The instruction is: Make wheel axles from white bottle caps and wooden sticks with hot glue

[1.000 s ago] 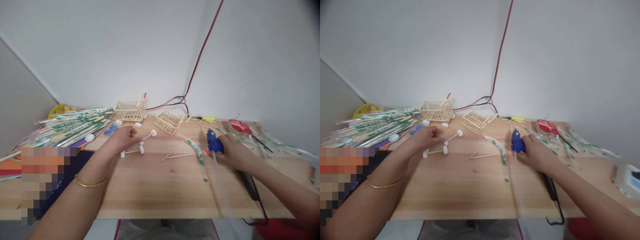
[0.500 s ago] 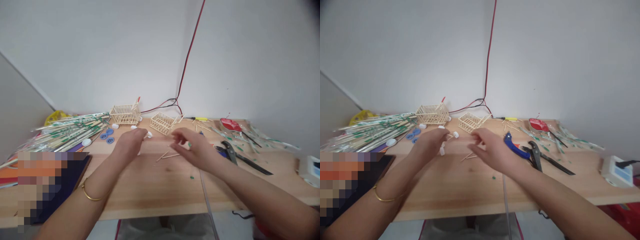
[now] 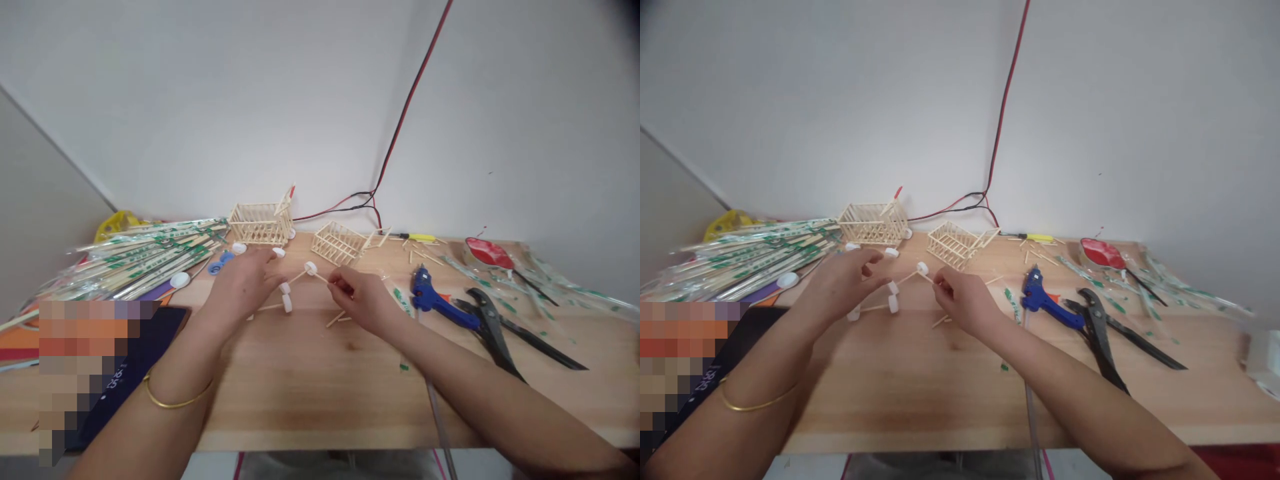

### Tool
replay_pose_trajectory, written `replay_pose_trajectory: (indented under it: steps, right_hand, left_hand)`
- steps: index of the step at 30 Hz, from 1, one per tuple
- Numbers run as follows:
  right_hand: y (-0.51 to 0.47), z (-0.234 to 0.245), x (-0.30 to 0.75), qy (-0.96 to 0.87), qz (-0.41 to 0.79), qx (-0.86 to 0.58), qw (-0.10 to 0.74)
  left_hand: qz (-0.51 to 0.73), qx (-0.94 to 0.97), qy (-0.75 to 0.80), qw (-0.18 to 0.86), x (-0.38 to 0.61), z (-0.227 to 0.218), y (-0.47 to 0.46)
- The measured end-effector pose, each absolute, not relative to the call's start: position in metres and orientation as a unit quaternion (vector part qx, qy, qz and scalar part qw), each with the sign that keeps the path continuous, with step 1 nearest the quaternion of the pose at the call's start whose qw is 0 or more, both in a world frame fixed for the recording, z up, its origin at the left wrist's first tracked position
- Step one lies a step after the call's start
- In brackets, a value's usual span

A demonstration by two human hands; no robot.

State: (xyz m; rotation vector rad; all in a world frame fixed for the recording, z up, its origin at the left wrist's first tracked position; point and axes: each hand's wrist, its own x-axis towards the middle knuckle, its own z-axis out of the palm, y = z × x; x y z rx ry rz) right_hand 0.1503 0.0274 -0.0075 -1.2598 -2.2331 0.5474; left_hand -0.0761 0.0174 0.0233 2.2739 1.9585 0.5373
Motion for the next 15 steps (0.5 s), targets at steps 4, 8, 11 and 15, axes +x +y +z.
replay_pose_trajectory:
  steps: [4,8,11,15]
  right_hand:
    - [0.03,-0.023,0.15,-0.827,0.196,-0.466,0.247]
    - [0.034,-0.028,0.146,-0.827,0.19,-0.466,0.25]
    - [0.037,-0.029,0.144,-0.828,0.193,-0.464,0.25]
    - [0.039,-0.031,0.141,-0.826,0.191,-0.468,0.251]
  left_hand:
    - [0.087,0.733,0.664,0.118,-0.075,0.021,0.019]
    - [0.064,0.738,0.661,0.118,-0.069,0.018,0.019]
    - [0.05,0.742,0.659,0.117,-0.068,0.017,0.02]
    - [0.049,0.743,0.657,0.117,-0.067,0.015,0.021]
